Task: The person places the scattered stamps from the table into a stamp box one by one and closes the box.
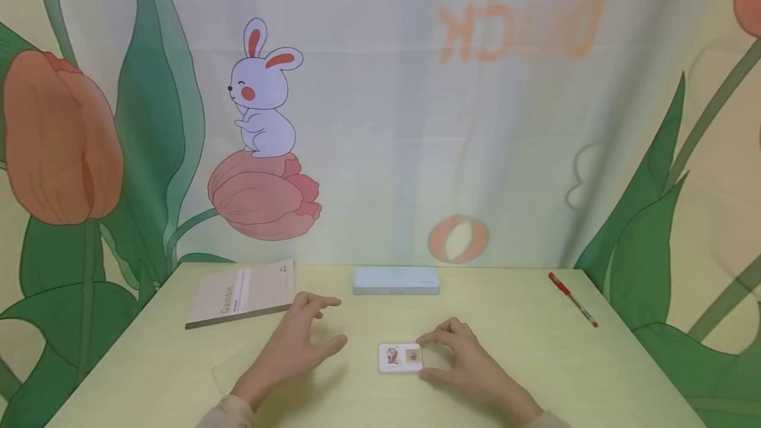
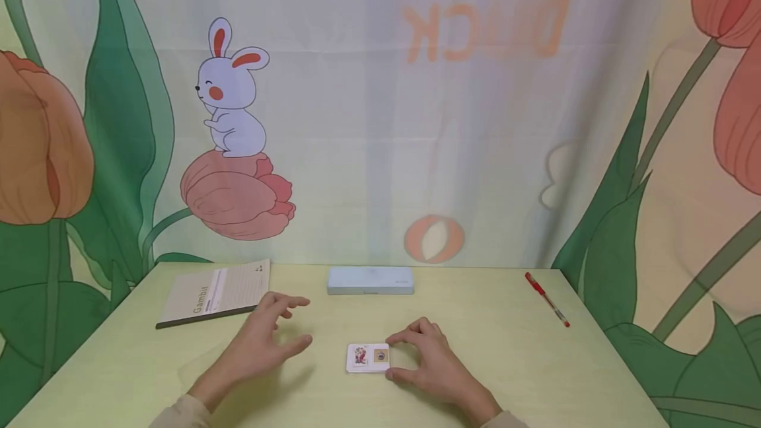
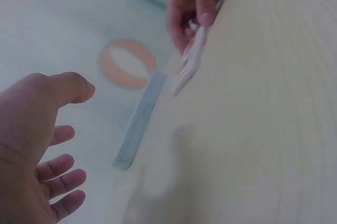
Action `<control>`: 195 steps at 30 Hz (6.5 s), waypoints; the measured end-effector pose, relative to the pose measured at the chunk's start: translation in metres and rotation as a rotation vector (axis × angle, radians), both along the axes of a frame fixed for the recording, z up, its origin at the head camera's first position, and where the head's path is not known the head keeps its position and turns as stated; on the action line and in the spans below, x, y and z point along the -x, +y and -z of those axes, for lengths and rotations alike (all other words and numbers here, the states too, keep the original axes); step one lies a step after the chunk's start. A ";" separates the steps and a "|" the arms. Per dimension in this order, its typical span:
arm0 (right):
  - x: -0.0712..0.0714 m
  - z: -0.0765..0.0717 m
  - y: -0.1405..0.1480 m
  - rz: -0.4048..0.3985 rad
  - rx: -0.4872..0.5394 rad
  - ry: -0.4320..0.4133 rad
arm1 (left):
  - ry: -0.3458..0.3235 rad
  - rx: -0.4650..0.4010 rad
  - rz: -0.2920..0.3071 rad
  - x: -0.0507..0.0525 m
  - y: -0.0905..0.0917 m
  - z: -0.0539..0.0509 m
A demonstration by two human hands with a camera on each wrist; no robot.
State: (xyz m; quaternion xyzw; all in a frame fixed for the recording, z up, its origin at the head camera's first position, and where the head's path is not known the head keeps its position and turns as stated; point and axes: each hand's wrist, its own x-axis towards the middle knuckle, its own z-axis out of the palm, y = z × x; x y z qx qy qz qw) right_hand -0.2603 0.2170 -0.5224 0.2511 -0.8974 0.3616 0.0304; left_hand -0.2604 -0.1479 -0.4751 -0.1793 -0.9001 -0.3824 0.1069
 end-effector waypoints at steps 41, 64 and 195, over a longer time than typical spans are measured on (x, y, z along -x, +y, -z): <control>0.002 0.002 0.003 0.007 -0.012 -0.004 | -0.273 0.245 -0.227 -0.036 -0.154 0.029; 0.001 0.001 0.005 0.001 -0.005 0.010 | -0.237 0.200 -0.214 -0.034 -0.149 0.025; 0.001 0.001 0.000 0.012 -0.029 0.005 | -0.039 0.041 0.213 0.010 0.058 0.052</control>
